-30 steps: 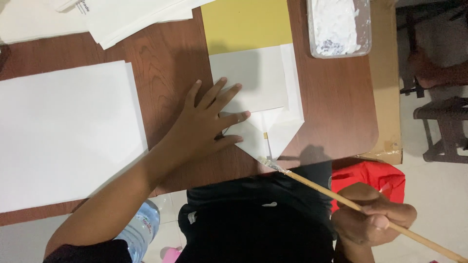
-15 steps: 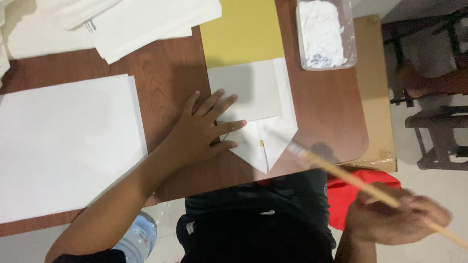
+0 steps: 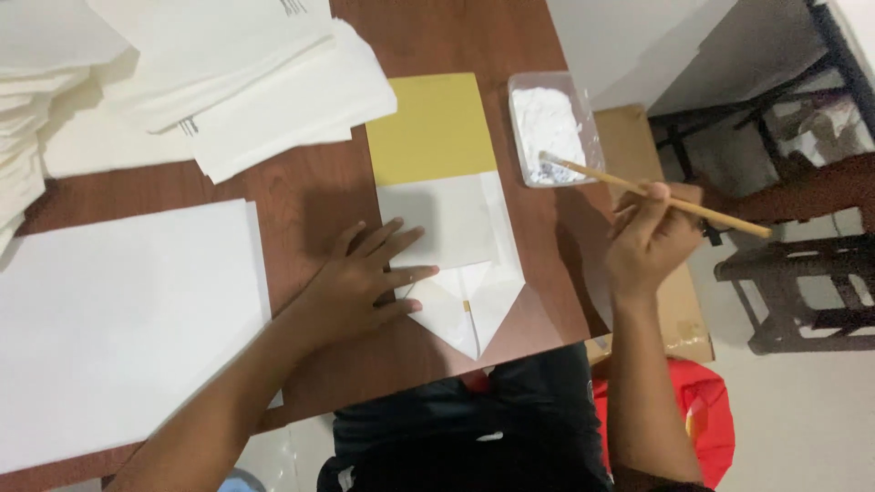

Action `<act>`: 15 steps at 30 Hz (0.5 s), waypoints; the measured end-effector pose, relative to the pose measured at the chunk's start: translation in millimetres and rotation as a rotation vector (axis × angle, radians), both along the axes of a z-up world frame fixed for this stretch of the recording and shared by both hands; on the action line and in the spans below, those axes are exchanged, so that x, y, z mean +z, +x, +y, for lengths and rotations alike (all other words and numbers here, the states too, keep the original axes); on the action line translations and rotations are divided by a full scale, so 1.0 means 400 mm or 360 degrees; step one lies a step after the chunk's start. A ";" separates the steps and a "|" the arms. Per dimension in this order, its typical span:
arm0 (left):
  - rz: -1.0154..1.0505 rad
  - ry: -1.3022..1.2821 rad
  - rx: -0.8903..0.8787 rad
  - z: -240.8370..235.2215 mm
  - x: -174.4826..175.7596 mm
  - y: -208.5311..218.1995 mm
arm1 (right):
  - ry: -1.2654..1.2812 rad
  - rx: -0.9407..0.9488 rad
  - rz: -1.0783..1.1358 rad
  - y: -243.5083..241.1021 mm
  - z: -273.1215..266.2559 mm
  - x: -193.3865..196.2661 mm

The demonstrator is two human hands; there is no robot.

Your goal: Manually assembling a paper bag by folding paper and applying glue with a brush.

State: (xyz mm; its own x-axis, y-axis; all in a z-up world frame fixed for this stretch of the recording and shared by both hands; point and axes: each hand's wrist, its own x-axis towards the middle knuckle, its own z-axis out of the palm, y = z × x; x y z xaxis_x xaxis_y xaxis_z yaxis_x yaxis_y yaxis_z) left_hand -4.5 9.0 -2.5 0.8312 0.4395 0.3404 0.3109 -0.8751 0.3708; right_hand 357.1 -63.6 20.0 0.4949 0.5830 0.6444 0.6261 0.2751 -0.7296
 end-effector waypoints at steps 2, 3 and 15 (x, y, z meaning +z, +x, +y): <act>0.0298 -0.0081 0.0071 -0.001 -0.008 0.004 | 0.0039 -0.0153 -0.0068 -0.022 0.025 0.004; 0.0289 -0.0074 0.0072 0.000 -0.005 0.005 | 0.0046 -0.0152 -0.0077 -0.031 0.027 0.018; 0.0410 -0.0087 0.0023 0.006 -0.029 0.009 | 0.0156 -0.0380 0.0367 -0.047 -0.046 0.098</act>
